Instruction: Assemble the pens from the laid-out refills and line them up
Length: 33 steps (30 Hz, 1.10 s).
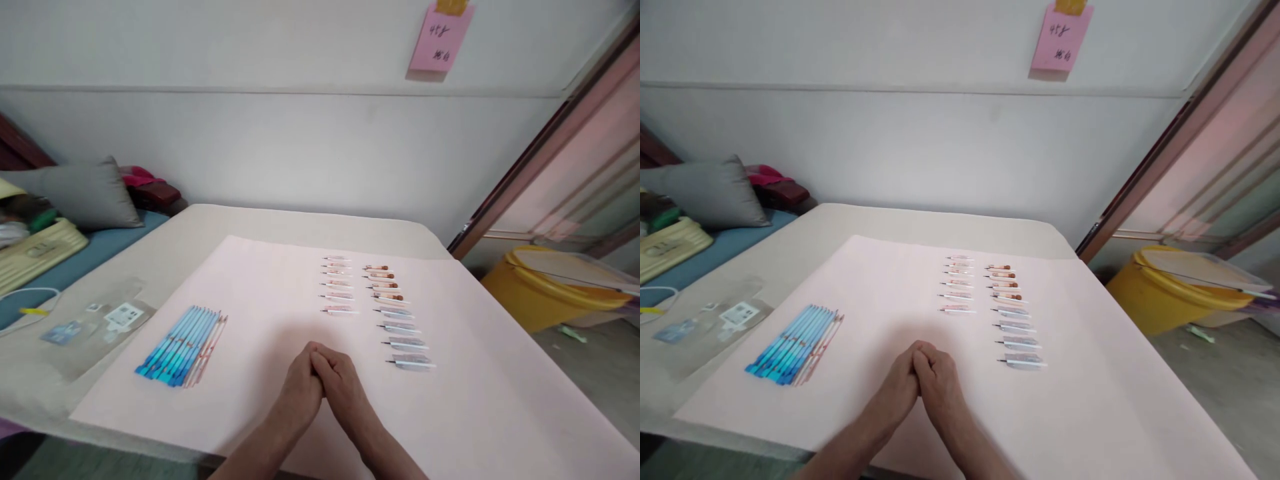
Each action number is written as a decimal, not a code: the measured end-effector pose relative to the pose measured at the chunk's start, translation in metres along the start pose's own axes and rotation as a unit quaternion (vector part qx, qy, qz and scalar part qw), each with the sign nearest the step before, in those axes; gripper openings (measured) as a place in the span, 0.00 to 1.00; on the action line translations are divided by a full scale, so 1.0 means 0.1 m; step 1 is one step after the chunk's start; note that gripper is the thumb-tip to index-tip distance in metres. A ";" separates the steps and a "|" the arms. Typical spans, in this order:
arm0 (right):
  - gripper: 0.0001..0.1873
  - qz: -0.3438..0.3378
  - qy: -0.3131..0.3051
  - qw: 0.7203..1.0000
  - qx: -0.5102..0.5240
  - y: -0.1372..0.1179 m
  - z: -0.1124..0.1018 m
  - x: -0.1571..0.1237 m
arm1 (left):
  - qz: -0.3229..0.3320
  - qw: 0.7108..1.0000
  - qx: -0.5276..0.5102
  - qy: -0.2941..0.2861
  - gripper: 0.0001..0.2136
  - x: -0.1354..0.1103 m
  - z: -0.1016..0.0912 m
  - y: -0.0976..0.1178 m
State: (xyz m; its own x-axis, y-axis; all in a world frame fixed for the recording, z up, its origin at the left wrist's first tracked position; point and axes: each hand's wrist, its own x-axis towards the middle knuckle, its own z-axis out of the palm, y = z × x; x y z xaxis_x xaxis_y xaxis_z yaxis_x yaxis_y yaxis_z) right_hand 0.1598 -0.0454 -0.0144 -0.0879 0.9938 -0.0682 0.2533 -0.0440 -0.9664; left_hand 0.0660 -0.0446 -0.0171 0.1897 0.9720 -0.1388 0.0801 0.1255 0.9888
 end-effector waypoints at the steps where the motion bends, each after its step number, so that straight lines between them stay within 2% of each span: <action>1: 0.13 0.001 0.000 1.000 -0.017 0.01 0.00 0.01 | -0.001 1.000 -0.007 -0.002 0.06 0.00 -0.01 0.01; 4: 0.11 -0.009 0.011 0.996 -0.085 0.06 -0.05 0.07 | -0.027 0.999 -0.029 -0.011 0.09 0.04 -0.04 0.03; 7: 0.10 -0.020 0.066 0.978 -0.195 0.13 -0.19 0.16 | -0.079 0.996 -0.049 0.002 0.15 0.10 -0.08 0.05; 12: 0.13 -0.032 0.138 0.899 -0.414 0.33 -0.52 0.38 | -0.126 0.989 -0.070 0.031 0.16 0.13 -0.26 0.20; 14: 0.16 -0.025 0.134 0.876 -0.463 0.44 -0.61 0.46 | -0.121 0.987 -0.099 0.031 0.15 0.12 -0.36 0.28; 17: 0.17 -0.024 0.110 0.855 -0.506 0.59 -0.69 0.59 | -0.116 0.983 -0.129 0.053 0.14 0.11 -0.50 0.36; 20: 0.19 -0.007 0.097 0.848 -0.522 0.71 -0.72 0.69 | -0.111 0.980 -0.149 0.074 0.14 0.13 -0.59 0.38; 23: 0.20 0.016 0.105 0.853 -0.511 0.74 -0.73 0.74 | -0.103 0.978 -0.161 0.079 0.14 0.14 -0.62 0.37; 26: 0.20 0.031 0.106 0.855 -0.507 0.68 -0.72 0.72 | -0.102 0.979 -0.161 0.072 0.14 0.15 -0.60 0.35; 33: 0.13 0.023 0.053 0.838 -0.542 0.52 -0.58 0.61 | -0.111 0.970 -0.198 0.087 0.13 0.16 -0.57 0.31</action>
State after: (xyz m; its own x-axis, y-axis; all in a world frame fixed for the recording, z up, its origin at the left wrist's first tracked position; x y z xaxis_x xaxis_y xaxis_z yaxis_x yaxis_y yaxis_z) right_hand 0.2238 0.0189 -0.0545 0.0176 0.9996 -0.0213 0.9859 -0.0208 -0.1659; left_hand 0.0161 -0.0142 0.0146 0.0396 0.9269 -0.3733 -0.2892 0.3682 0.8836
